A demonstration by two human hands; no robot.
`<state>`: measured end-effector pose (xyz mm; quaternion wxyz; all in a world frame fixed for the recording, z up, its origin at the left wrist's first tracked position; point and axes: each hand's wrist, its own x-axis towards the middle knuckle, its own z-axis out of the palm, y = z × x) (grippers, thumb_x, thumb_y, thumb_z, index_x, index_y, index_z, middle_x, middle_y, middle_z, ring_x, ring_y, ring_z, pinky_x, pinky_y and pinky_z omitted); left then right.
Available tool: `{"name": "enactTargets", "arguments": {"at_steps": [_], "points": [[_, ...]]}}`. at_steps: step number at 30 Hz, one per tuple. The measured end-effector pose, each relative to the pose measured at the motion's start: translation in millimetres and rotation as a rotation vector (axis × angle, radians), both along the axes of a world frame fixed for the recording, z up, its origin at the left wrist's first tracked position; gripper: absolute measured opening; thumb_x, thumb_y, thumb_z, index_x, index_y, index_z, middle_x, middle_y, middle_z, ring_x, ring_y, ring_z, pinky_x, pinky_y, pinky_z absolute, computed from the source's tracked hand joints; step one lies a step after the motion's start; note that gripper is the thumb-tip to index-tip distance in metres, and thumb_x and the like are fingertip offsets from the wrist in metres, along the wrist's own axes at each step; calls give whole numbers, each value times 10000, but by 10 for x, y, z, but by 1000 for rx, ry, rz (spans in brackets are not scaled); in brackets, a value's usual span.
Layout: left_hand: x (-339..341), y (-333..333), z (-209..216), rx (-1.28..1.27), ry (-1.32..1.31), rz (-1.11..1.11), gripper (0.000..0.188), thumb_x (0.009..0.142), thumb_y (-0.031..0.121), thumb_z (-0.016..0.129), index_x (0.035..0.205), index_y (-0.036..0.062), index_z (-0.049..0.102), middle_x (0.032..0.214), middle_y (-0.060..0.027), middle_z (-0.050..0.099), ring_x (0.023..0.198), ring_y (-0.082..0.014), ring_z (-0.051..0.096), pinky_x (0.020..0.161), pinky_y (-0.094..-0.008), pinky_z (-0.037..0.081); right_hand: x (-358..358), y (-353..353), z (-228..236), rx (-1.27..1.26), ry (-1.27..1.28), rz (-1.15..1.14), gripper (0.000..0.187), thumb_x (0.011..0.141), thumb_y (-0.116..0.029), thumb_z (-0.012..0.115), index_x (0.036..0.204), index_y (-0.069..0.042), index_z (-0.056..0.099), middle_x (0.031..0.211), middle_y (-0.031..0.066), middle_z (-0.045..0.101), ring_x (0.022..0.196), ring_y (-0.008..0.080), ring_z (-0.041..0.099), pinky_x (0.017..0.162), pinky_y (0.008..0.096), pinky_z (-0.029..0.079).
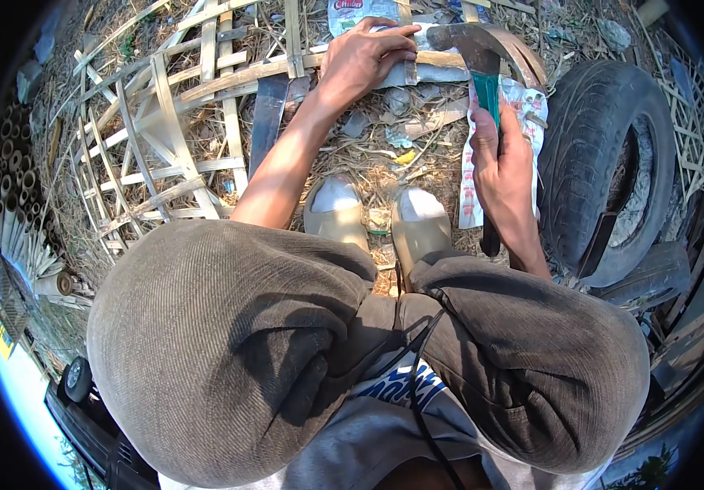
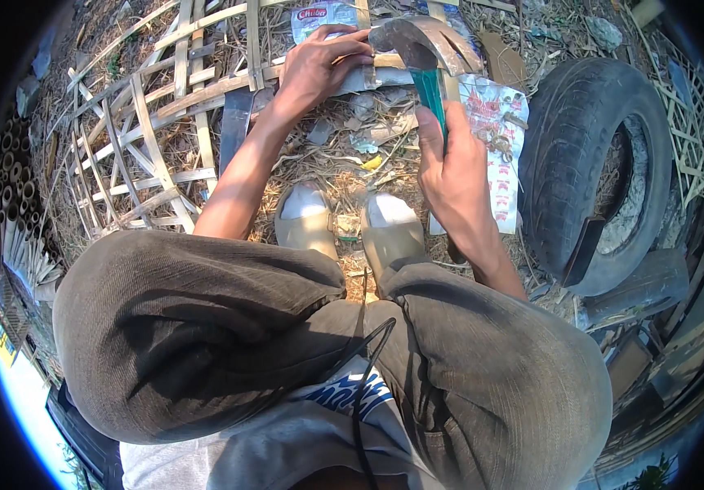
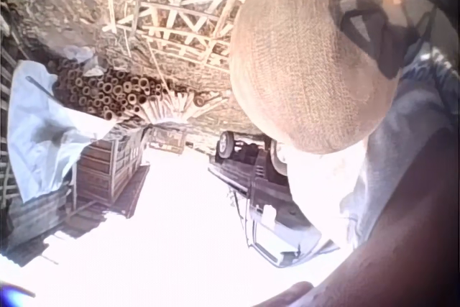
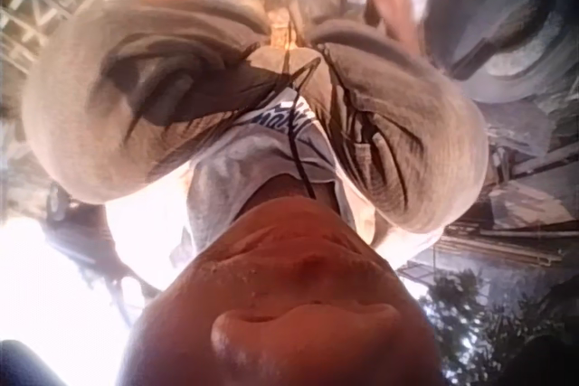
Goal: The person constructs a wooden lattice frame by hammering nails into the intersection of thin wood strips using a hammer.
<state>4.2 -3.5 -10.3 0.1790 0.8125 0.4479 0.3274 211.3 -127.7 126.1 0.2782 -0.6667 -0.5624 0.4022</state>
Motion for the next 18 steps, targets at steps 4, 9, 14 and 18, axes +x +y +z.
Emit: {"name": "enactTargets", "arguments": {"at_steps": [4,9,14,18], "points": [[66,37,59,-5,-11,-3,242,891,317,763,1126,273,801,1165,78,770,1150,-202,688,835,-375,617,-84,-28,-250,-3,-198,-3,263,1104,-258,506,1101,4,525,640,259,570,567,446,618,524,481,435],[42,29,55,-18,-18,-15,234,886,337,767,1103,257,804,1165,89,768,1152,-203,687,845,-385,615,-85,-71,-272,-71,-152,-24,266,1103,-248,497,1146,14,511,638,263,577,570,446,627,523,500,436],[-6,12,1,-13,-8,6,208,894,350,757,1071,252,809,1184,117,762,1161,-204,684,861,-385,613,-145,-40,-322,-19,-125,-30,262,1102,-235,502,1168,19,509,636,252,601,605,462,655,525,498,448],[73,42,9,-43,-26,-2,200,892,360,759,1059,260,809,1201,133,755,1172,-204,678,865,-383,611,-49,37,-317,39,-213,-14,285,1109,-261,496,1124,22,524,614,232,595,575,429,659,516,468,446]]}}
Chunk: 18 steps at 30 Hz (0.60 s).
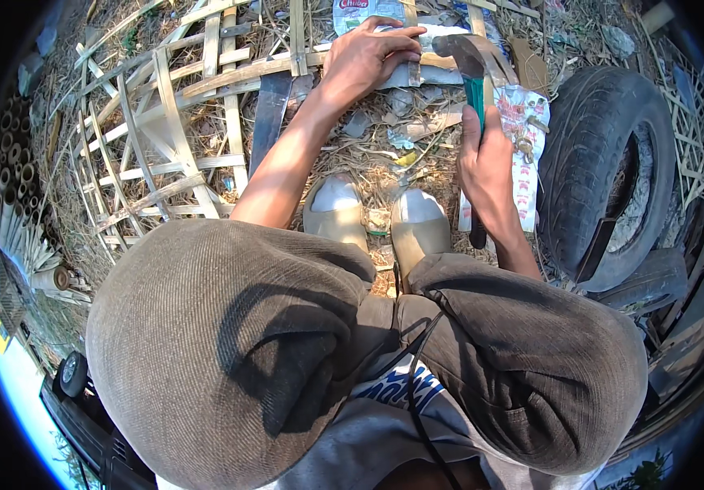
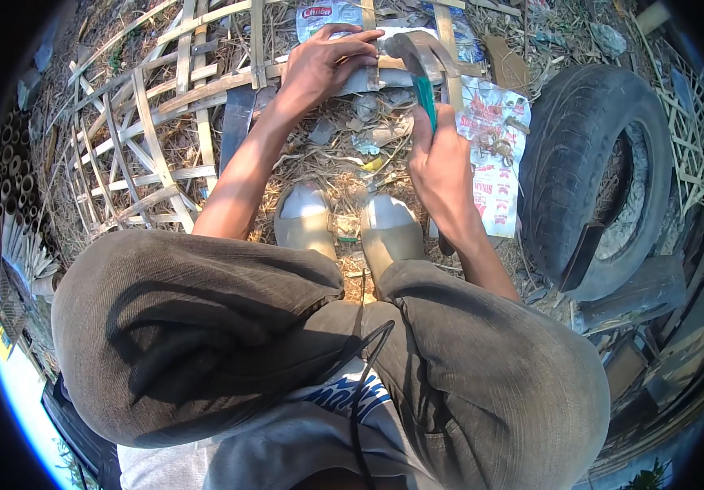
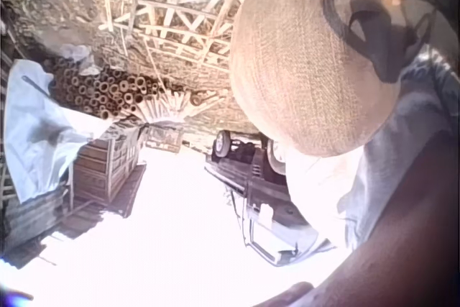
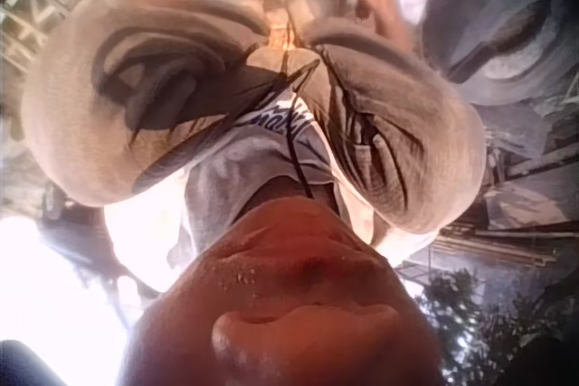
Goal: The person constructs a wooden lattice frame by hammering nails into the intersection of thin wood strips using a hammer.
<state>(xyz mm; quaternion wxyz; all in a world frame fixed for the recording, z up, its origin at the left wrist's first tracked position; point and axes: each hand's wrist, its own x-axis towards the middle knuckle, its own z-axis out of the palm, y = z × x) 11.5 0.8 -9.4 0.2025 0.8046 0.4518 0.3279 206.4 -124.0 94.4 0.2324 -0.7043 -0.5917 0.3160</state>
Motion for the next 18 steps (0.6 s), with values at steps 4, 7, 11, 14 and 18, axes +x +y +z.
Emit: {"name": "enactTargets", "arguments": {"at_steps": [4,7,11,14,18], "points": [[-33,-2,6,20,41,9,188,897,356,756,1048,257,808,1214,144,750,1178,-197,674,873,-381,608,45,-9,64,3,169,-78,365,1115,-325,475,1104,37,520,589,208,573,515,324,631,507,456,435],[-36,-9,28,-20,21,0,178,910,343,747,1054,257,807,1217,139,750,1178,-195,675,874,-380,606,-41,-9,42,-52,115,-53,350,1117,-320,470,1083,25,514,594,225,576,527,355,644,506,453,436],[-35,-42,64,-103,25,22,172,905,314,756,1061,262,806,1218,95,755,1149,-207,690,877,-384,605,-27,-11,-40,-91,37,31,330,1116,-306,474,1080,19,516,595,232,568,543,395,645,501,461,433],[-82,-26,30,-77,30,43,211,913,382,731,1107,328,796,1148,150,764,1154,-167,681,845,-365,609,-68,-7,101,-85,92,-22,324,1114,-298,479,1074,21,518,586,222,558,535,398,638,495,466,427],[-46,-1,31,-52,26,18,235,910,402,729,1127,335,790,1102,137,771,1151,-151,684,831,-376,612,-75,-7,25,-66,138,-63,316,1110,-293,492,1060,19,520,577,215,557,520,403,627,489,463,426]]}}
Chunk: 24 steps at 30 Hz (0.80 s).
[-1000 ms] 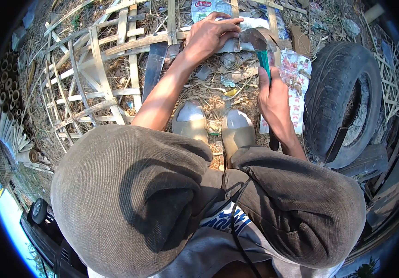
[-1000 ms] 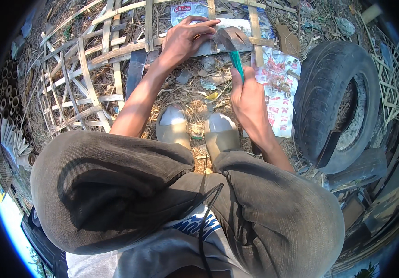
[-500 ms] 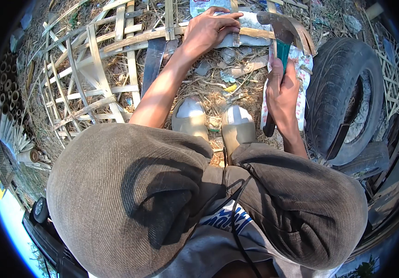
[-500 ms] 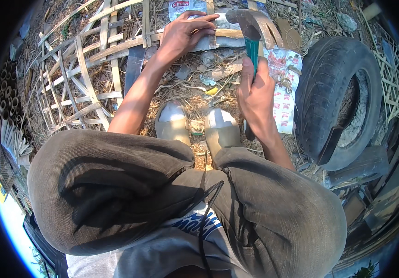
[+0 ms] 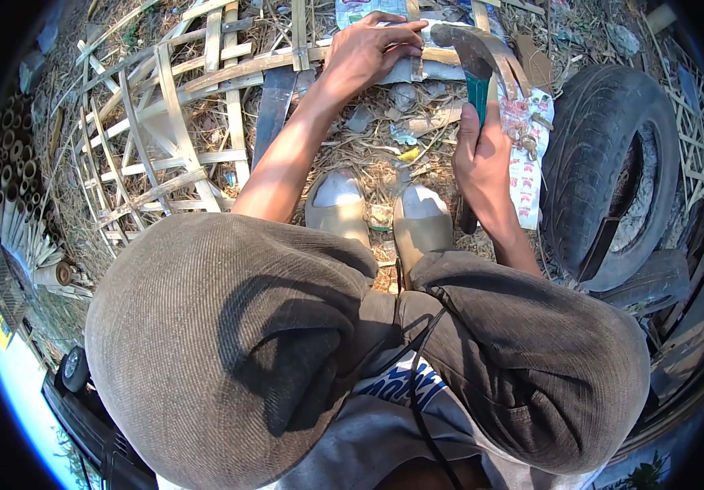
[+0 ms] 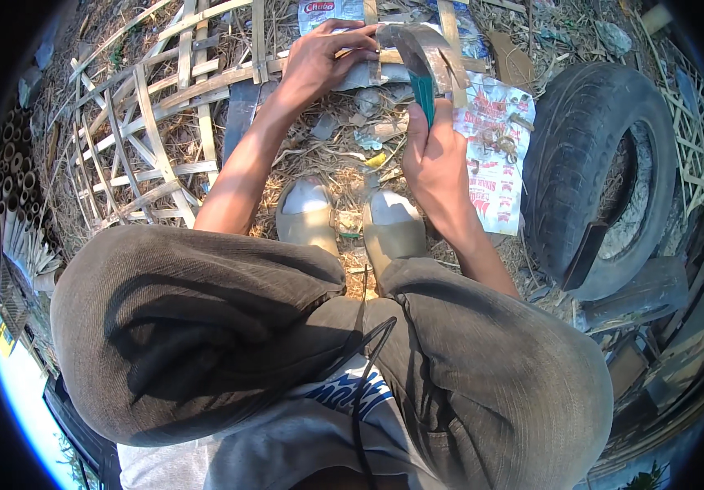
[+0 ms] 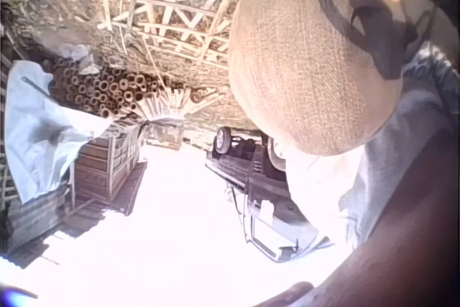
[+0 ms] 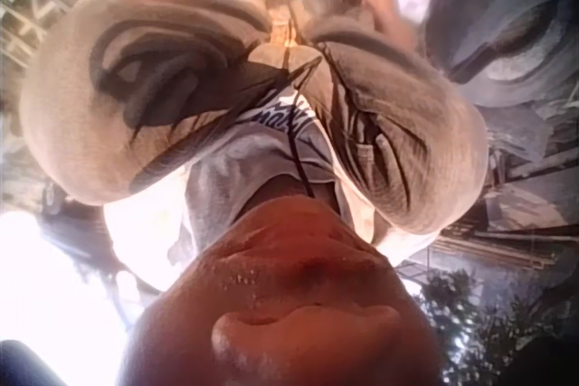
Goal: The person constructs a wooden lattice frame by hammering nails into the intersection of thin wood strips using a hammer.
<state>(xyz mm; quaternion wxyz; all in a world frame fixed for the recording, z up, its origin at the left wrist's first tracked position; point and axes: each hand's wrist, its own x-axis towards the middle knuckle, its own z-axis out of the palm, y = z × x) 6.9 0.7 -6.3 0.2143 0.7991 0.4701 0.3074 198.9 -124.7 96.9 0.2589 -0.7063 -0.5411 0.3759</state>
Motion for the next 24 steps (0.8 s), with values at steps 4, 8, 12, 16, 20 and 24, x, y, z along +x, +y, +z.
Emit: {"name": "enactTargets", "arguments": {"at_steps": [4,8,12,16,20,24], "points": [[-23,-13,31,-46,25,-3,165,910,345,746,1055,290,803,1195,70,759,1128,-197,704,883,-392,603,16,-18,-75,34,-151,91,304,1099,-279,515,1085,25,529,596,227,580,519,378,634,495,461,432],[-39,-22,44,-86,46,-8,223,918,383,738,1112,289,792,1190,96,749,1179,-205,680,903,-408,599,18,-8,101,27,-17,-14,344,1102,-293,509,1098,49,547,608,220,582,516,336,631,504,451,435],[-82,52,25,-86,68,-99,325,895,463,752,1170,292,777,1303,140,708,1266,-217,623,954,-420,583,68,-33,-30,7,-51,-15,360,1108,-319,497,1118,37,552,611,218,574,542,350,639,512,450,435],[-113,53,1,-74,68,-131,411,863,506,768,1223,307,765,1381,163,669,1288,-234,605,978,-411,577,46,-115,-226,-7,-17,1,291,1111,-281,499,1096,0,574,653,236,589,582,415,632,537,461,446],[-128,42,-16,-80,76,-138,430,855,508,772,1240,316,759,1393,164,660,1286,-231,606,987,-406,573,33,-117,-288,-46,2,6,279,1104,-267,516,1080,5,573,657,234,595,584,401,631,540,451,445],[-95,55,-24,-67,77,-139,468,848,508,777,1255,279,756,1404,162,651,1285,-216,606,1000,-402,569,67,-41,-247,-23,-1,-12,302,1109,-288,505,1077,5,572,643,218,593,551,346,612,531,448,435]]}}
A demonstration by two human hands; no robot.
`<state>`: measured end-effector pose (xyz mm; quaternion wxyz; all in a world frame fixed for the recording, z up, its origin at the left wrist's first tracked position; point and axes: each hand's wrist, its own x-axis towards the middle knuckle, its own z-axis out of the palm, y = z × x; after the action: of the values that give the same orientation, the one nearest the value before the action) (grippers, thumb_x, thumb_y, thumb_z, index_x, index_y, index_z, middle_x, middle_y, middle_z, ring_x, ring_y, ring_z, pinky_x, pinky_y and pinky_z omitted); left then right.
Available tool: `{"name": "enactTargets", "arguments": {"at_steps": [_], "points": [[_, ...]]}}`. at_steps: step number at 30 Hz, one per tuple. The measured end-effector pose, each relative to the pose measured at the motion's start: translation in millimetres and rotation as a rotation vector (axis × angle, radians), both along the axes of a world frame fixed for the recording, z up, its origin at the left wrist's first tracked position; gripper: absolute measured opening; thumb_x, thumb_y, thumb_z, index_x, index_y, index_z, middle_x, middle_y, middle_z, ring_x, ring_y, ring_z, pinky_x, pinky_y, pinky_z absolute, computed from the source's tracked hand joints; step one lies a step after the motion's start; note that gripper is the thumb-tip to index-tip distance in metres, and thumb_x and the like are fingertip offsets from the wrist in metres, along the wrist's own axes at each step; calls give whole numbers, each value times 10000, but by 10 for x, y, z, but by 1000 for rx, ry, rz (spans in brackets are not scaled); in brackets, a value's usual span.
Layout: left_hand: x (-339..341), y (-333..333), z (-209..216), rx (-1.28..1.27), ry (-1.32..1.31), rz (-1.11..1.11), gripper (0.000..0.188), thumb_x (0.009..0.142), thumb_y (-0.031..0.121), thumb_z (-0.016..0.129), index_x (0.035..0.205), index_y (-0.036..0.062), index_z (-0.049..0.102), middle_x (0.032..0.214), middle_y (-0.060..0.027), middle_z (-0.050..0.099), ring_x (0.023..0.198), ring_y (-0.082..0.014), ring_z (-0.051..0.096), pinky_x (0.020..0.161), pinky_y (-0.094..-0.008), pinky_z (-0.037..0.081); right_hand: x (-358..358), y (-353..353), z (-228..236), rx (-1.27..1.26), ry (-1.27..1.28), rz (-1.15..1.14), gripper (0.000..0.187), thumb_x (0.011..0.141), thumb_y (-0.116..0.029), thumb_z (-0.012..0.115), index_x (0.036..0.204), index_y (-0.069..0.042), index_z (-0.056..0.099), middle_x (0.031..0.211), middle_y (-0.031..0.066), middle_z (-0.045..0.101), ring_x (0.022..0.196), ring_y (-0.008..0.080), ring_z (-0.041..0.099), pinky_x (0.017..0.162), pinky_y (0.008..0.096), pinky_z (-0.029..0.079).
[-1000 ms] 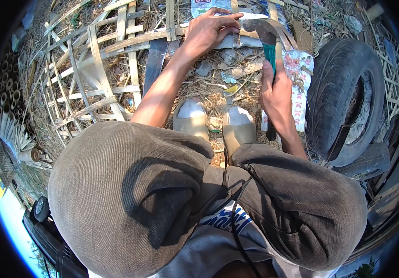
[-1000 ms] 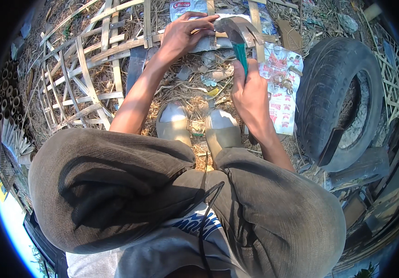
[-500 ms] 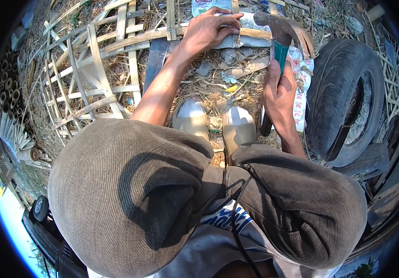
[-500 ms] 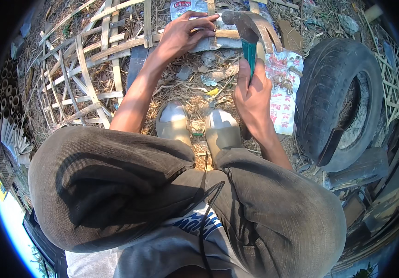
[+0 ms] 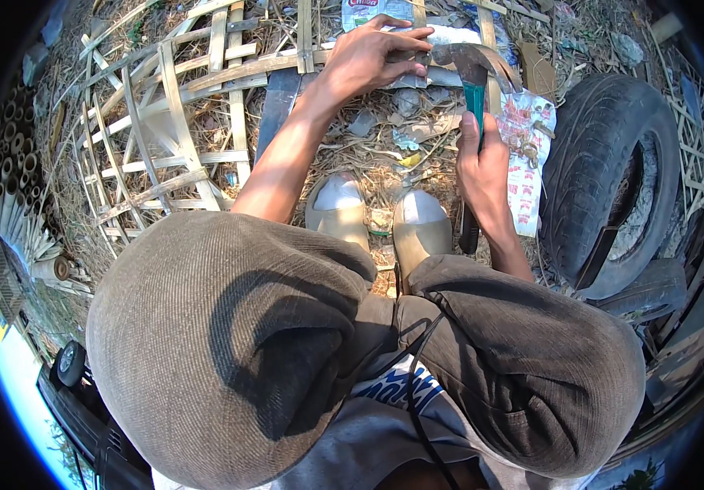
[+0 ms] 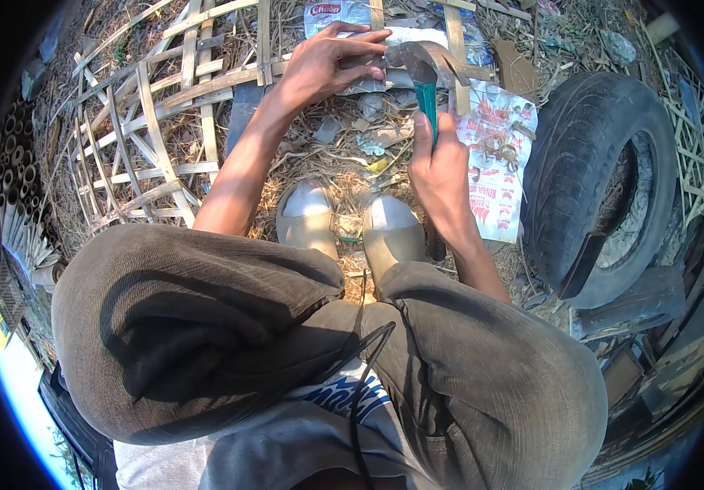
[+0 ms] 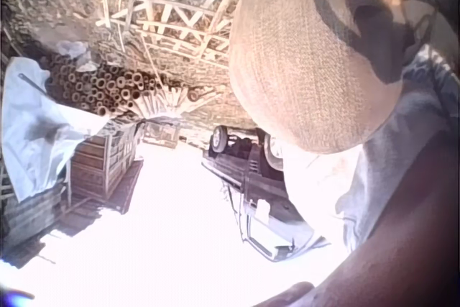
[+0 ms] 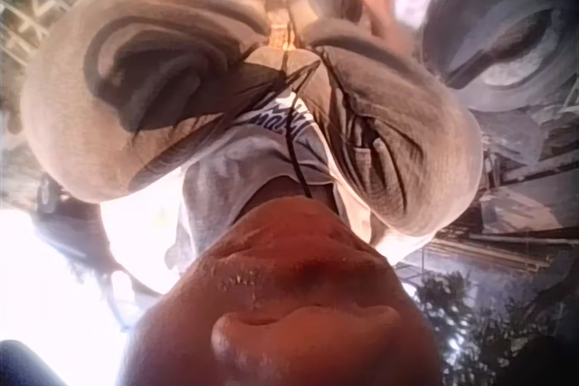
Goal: The person constructs a wooden lattice frame by hammering nails into the intersection of thin wood strips using a hammer.
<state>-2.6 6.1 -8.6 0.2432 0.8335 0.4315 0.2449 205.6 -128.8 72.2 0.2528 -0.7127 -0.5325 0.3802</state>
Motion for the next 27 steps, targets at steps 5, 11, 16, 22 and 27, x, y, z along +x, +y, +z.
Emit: {"name": "enactTargets", "arguments": {"at_steps": [5,11,16,22,27], "points": [[-34,-32,42,-32,-13,22,537,837,518,781,1303,255,735,1402,152,656,1303,-200,594,1026,-403,557,-7,48,50,-5,102,-42,331,1111,-312,493,1105,15,547,631,241,592,549,376,622,531,475,439],[9,17,45,-74,56,21,604,832,551,774,1363,275,694,1433,163,630,1359,-195,554,1073,-428,527,7,155,306,-22,-121,95,320,1107,-304,495,1089,14,518,652,294,596,647,535,614,550,534,439],[-21,-24,64,-137,143,57,641,816,616,766,1384,334,671,1444,181,616,1399,-196,526,1116,-445,492,-21,88,420,89,15,21,346,1111,-320,492,1114,24,519,584,221,552,522,451,583,510,484,426],[-19,-4,22,-151,166,55,614,831,612,754,1386,364,665,1450,185,610,1418,-198,513,1130,-449,478,57,256,533,-3,-127,69,354,1115,-331,488,1065,10,568,613,199,583,546,362,631,523,455,437],[-11,-30,43,-155,100,46,632,825,589,774,1393,333,665,1457,171,608,1426,-199,506,1141,-442,469,54,183,623,263,-30,36,335,1119,-321,475,1094,6,544,609,121,554,519,267,608,504,407,442]]}}
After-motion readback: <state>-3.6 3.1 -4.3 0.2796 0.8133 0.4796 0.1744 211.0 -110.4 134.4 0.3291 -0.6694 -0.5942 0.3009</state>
